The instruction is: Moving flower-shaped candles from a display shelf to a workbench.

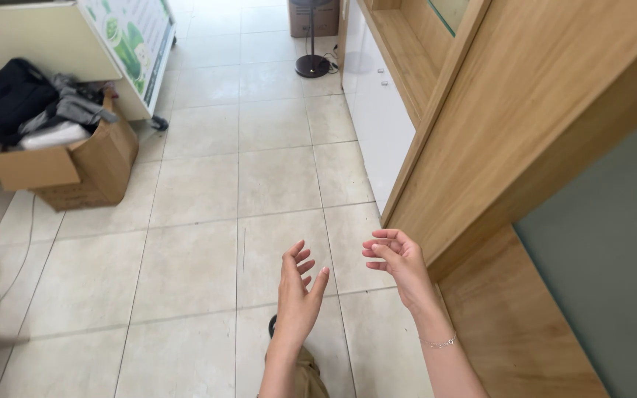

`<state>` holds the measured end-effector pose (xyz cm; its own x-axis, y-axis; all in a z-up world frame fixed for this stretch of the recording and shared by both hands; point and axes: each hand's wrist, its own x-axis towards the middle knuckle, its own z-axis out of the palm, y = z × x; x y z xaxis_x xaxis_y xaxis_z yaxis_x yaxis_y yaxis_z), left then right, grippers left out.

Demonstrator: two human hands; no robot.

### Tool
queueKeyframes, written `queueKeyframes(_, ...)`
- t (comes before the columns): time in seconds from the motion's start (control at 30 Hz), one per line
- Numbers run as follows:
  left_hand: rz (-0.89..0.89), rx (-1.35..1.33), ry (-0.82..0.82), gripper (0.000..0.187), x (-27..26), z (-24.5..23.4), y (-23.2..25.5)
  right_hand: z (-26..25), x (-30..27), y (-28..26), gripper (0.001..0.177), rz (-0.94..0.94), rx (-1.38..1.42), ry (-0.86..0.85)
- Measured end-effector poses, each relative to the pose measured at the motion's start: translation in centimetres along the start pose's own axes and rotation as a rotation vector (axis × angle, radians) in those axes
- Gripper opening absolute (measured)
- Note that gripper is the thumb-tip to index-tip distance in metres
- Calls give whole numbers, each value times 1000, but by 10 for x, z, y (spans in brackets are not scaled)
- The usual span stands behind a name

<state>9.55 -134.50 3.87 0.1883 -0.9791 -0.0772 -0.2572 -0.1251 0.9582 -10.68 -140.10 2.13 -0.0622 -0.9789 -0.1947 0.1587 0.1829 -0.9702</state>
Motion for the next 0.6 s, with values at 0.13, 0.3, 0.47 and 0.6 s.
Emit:
queueKeyframes(0.13,50,-9,-36,63,103,-10,8,26,85,-4,28,-2,34,44)
queueKeyframes(0.3,167,21,-132,60,243,-33,22,74,189,-29,27,-18,71,152)
queueKeyframes(0.47,180,31,-192,57,354,-40,46,102,279,-47,25,-65,117,210)
queueKeyframes(0.6,195,18,-255,55,426,-30,50,116,340,-61,25,-32,111,258)
